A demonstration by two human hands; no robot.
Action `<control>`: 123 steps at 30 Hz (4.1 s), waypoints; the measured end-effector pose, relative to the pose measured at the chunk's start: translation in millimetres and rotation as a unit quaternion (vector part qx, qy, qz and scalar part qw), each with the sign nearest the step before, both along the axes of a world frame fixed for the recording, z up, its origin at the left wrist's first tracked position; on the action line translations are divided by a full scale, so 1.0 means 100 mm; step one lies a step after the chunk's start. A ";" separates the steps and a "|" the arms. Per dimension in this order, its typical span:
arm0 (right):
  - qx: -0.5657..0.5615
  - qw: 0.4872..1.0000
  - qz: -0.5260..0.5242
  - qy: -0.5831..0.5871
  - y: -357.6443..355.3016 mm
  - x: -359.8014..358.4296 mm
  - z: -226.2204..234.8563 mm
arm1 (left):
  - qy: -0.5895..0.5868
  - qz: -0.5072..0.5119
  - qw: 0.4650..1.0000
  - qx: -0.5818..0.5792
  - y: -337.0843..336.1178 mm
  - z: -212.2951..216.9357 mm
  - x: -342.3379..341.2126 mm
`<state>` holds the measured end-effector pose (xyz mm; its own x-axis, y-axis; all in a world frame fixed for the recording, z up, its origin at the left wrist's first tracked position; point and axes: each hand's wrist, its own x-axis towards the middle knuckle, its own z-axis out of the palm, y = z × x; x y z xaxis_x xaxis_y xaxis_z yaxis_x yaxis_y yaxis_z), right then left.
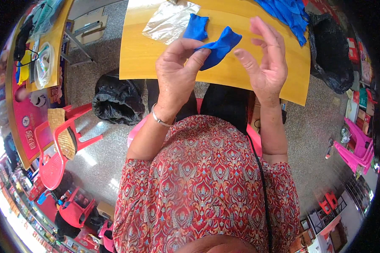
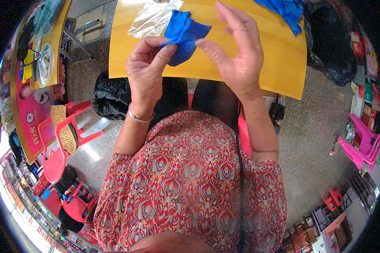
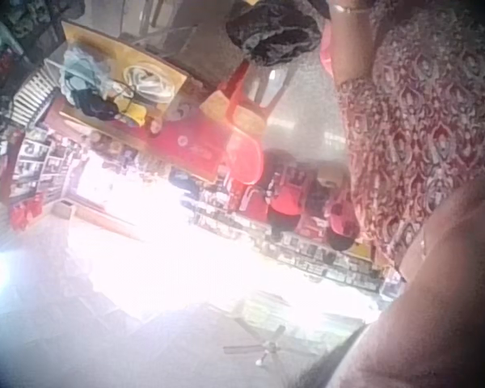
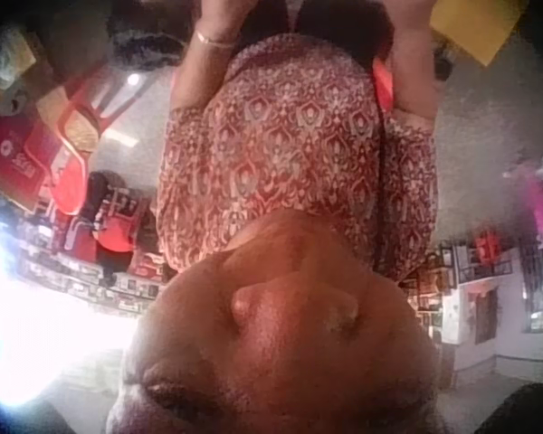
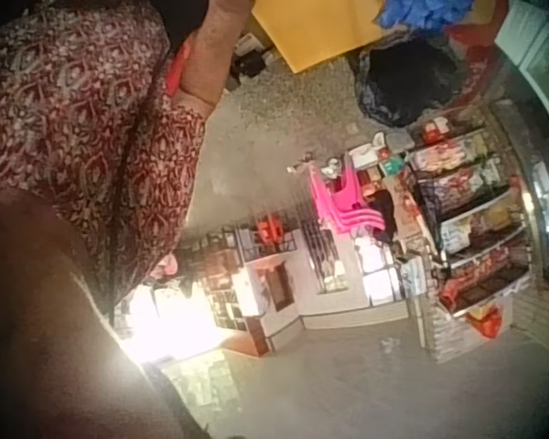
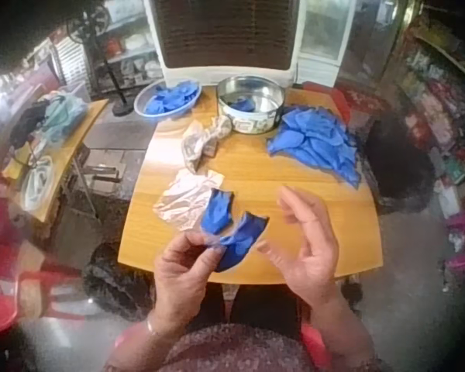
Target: The person sits at a table and wraps small items in blue fabric. They pick up a small item, place it in the center of a blue cloth, and fold the cloth around it to create a neat bundle. The process is repeated for multiple items throughout the video.
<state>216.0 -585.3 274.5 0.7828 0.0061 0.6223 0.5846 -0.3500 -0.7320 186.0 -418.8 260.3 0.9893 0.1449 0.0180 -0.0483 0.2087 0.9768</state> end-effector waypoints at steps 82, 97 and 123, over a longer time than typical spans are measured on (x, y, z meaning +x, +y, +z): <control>-0.035 0.977 0.129 0.168 0.45 -0.16 -0.45 | -0.017 0.070 0.955 0.286 0.18 -0.39 -0.14; 0.032 0.953 0.184 0.240 0.54 0.63 -0.42 | -0.090 0.122 0.888 0.434 0.32 -0.39 0.01; 0.305 0.887 0.209 0.278 0.36 0.53 -0.28 | -0.010 0.024 0.996 0.088 0.33 -0.37 0.16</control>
